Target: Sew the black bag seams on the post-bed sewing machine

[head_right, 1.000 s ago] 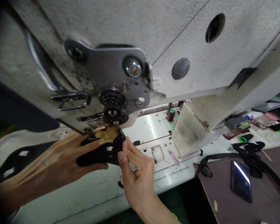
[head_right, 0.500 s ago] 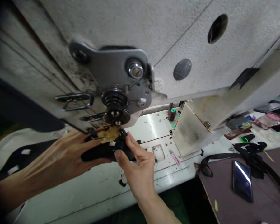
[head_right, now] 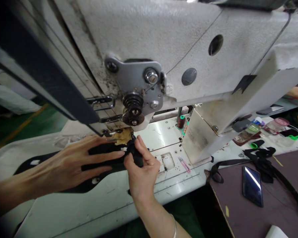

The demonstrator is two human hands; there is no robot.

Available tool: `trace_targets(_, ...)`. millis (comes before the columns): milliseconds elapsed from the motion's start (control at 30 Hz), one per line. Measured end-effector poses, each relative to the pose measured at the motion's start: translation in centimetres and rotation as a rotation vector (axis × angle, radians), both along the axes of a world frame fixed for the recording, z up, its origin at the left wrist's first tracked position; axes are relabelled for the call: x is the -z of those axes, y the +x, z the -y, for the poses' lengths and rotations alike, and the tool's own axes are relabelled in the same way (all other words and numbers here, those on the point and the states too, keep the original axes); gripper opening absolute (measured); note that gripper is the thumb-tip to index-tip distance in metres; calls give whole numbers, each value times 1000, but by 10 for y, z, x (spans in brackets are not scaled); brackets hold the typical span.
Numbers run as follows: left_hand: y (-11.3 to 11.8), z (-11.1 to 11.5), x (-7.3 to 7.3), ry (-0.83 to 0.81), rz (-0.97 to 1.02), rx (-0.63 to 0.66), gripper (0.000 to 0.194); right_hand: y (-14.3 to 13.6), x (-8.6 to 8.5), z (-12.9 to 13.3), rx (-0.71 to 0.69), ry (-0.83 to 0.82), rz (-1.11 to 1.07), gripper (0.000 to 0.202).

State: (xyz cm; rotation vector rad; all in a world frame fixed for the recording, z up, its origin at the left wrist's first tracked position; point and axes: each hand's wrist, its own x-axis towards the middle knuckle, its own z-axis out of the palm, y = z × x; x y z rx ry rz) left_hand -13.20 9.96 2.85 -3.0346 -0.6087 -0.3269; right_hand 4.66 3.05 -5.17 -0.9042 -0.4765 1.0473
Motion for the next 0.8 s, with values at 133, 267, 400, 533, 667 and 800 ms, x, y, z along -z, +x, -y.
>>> trace_targets(133, 0, 0, -3, 12, -51, -25, 54, 13, 3, 2, -124, 38, -25, 37)
trace_targets(267, 1, -2, -1, 18, -77, -20, 55, 24, -1, 0, -174, -16, -131, 27)
trace_targets(400, 2, -3, 2, 42, -31, 19, 62, 21, -6, -6, -103, -38, -158, 25)
trace_targets(533, 3, -3, 2, 66, -49, 20, 62, 14, -9, -7, -18, -33, -140, 25)
trace_targets(667, 5, -3, 2, 73, -51, -2, 57, 12, -7, -4, -24, -40, -127, 24)
trace_targets(800, 6, -4, 1, 55, -72, -30, 56, 17, -1, 3, -61, -13, -70, 18)
